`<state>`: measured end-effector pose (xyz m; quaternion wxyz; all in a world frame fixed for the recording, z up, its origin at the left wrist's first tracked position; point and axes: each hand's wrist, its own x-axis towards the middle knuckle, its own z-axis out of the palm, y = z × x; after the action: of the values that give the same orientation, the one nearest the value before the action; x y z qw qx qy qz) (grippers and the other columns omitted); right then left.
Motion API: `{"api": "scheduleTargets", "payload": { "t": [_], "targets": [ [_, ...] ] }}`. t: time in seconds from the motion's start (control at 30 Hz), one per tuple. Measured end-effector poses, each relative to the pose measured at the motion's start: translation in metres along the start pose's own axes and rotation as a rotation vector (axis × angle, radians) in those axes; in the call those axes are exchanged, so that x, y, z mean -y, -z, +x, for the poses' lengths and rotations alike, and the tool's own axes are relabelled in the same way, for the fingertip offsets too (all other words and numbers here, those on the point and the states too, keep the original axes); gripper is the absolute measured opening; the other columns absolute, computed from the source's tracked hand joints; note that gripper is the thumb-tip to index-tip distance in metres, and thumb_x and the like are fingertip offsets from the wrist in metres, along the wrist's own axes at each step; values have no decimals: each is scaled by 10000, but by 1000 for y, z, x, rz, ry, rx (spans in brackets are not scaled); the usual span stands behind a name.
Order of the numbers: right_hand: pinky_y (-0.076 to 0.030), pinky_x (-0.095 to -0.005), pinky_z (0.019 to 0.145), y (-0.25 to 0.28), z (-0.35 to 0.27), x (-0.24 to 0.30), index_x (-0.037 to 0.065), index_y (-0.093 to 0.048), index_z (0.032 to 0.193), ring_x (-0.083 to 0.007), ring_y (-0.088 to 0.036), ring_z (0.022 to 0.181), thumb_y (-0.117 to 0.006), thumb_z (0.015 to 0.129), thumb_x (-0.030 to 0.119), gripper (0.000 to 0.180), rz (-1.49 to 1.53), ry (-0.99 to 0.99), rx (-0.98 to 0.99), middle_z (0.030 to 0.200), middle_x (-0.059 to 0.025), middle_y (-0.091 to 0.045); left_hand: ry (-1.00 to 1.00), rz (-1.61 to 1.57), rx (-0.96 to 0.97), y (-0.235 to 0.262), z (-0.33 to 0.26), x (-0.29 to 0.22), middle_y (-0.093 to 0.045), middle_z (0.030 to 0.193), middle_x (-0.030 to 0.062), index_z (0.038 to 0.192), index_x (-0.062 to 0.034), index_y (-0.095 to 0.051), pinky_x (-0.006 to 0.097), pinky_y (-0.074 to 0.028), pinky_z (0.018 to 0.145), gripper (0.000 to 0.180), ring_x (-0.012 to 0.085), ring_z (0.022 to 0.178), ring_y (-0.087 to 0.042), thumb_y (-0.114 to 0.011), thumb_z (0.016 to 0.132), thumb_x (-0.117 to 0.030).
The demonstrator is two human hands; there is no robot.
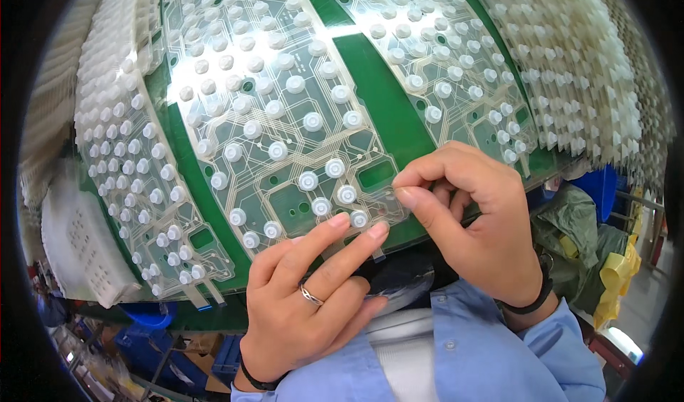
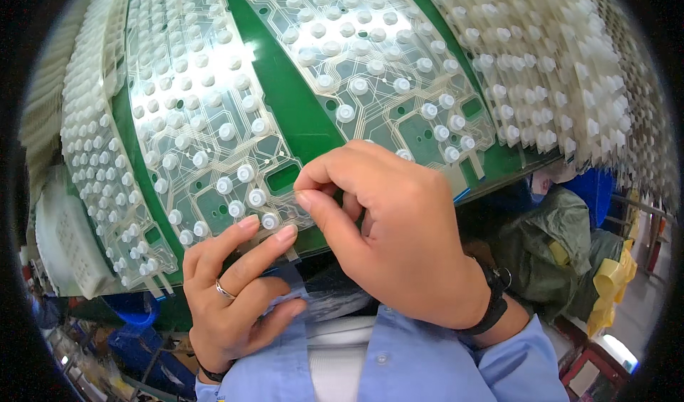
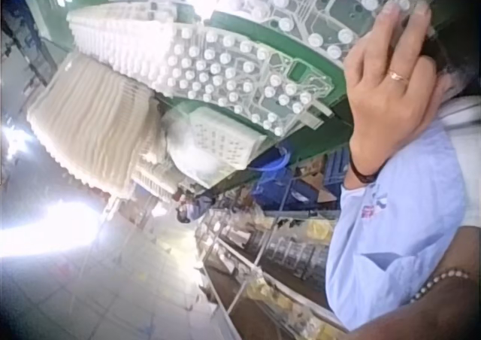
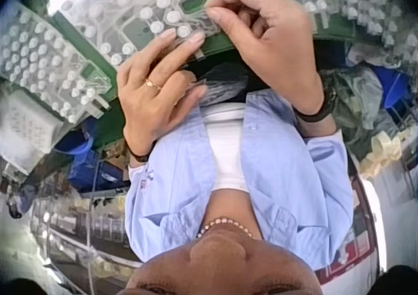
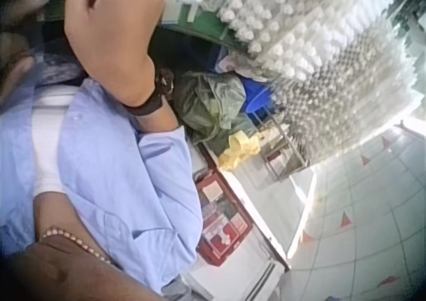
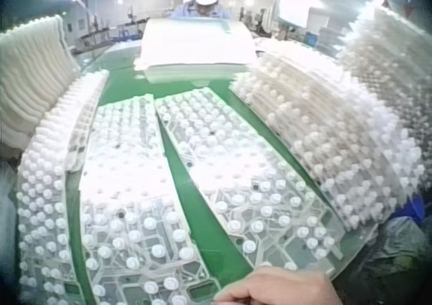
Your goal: The recorder is assembling flexible membrane keypad components by carefully peeling individual contact pads from a plastic sheet and placing them onto a circuit sheet.
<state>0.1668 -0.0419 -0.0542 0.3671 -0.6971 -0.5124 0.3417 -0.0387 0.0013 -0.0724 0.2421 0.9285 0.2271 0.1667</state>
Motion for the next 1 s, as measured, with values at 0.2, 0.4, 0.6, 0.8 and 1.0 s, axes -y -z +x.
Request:
{"api": "scheduleTargets", "payload": {
  "t": [0.2, 0.4, 0.6, 0.8, 1.0],
  "targets": [
    [-406, -200, 528, 3, -2, -3, -4, -670, 967, -65, -538, 624, -664, 798, -73, 183, -37, 97, 29, 853, -56, -620, 47, 6, 1, 1, 2, -4, -656, 1259, -22, 697, -142, -542, 331, -412, 866, 274, 224, 1187, -574, -737, 771, -320],
    [-421, -200, 539, 2, -2, -3, 4, -669, 977, -71, -560, 645, -664, 798, -79, 197, -107, 154, 20, 864, -61, -624, 20, -16, 15, 1, -1, 1, -650, 1265, 27, 695, -148, -580, 390, -404, 887, 265, 298, 1196, -543, -760, 729, -340],
    [-514, -344, 611, -1, -8, -20, 76, -660, 955, -262, -635, 728, -647, 769, 33, 192, -333, 351, -103, 866, -68, -644, -16, -16, 8, 1, 14, 1, -690, 1180, 35, 709, -110, -583, 339, -446, 829, 231, 232, 1074, -631, -748, 763, -262],
    [-507, -324, 558, -5, -10, 5, 71, -680, 1009, -231, -627, 682, -750, 794, 116, 230, -456, 309, -114, 894, -62, -630, 17, -136, -108, 8, 1, -10, -622, 1302, 70, 791, -87, -603, 415, -402, 939, 174, 292, 1180, -565, -727, 808, -208],
    [-508, -324, 552, -11, -4, 4, 77, -601, 1214, -249, -632, 676, -676, 879, 151, 351, -427, 178, -216, 927, -63, -590, 18, -179, -139, 11, 5, -11, -640, 1267, 85, 778, -85, -609, 422, -415, 929, 164, 301, 1165, -576, -739, 784, -185]
  ]
}}
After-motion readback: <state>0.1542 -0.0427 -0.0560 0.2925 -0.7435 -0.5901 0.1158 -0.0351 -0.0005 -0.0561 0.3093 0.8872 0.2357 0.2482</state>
